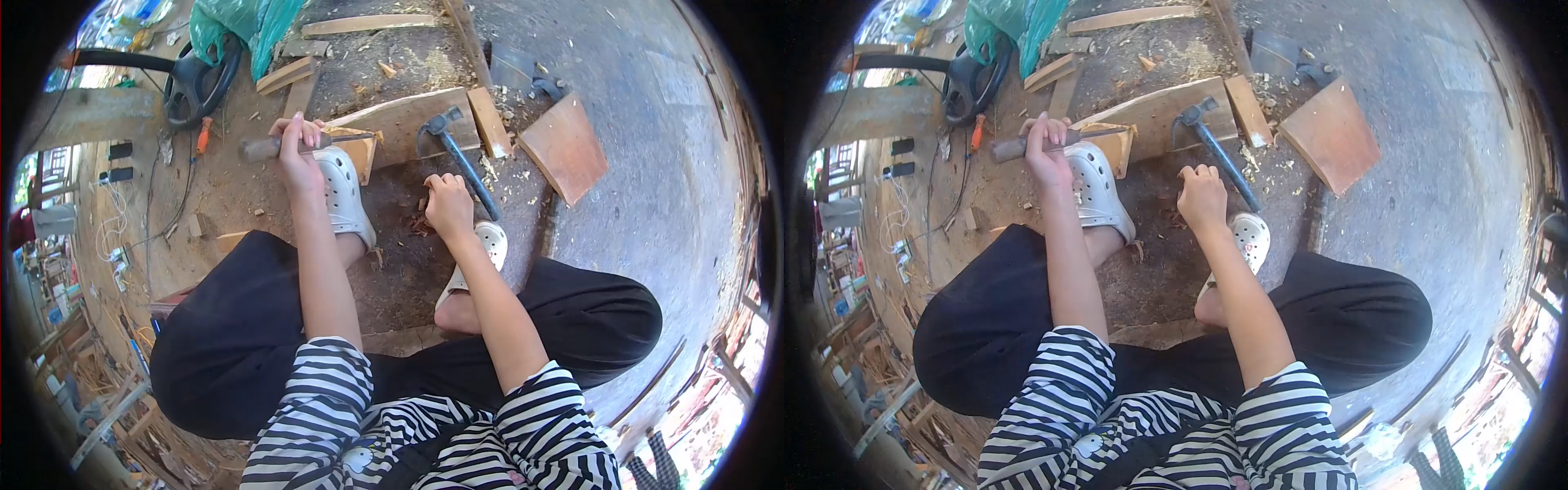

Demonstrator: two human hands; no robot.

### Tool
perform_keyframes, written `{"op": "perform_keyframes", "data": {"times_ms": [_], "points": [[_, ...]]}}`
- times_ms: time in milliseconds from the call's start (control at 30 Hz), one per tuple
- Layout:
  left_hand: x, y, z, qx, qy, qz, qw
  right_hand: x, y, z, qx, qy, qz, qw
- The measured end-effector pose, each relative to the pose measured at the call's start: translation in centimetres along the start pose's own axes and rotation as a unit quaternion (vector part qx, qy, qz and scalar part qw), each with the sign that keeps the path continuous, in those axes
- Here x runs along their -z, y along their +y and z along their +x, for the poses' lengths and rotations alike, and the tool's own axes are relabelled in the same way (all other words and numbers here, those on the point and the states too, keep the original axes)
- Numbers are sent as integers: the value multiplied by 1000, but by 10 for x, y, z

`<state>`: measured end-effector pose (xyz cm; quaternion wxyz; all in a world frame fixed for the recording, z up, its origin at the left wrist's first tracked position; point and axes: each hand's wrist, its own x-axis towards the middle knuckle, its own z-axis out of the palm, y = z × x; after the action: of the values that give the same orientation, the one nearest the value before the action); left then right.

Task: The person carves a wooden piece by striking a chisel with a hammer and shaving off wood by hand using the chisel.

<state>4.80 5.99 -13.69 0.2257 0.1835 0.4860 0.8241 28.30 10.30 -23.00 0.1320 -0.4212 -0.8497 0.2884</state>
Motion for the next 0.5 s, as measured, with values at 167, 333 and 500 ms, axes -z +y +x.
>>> {"op": "perform_keyframes", "data": {"times_ms": [167,333,500], "points": [[-30,6,3,-13,-27,87,996,0,12,-7,-38,-36,-2,999],[-51,-1,-6,-18,-26,187,982,-4,12,-10,-58,-61,-2,996],[-50,-13,-5,-40,-43,238,969,-1,17,-11,-83,-97,20,992]]}}
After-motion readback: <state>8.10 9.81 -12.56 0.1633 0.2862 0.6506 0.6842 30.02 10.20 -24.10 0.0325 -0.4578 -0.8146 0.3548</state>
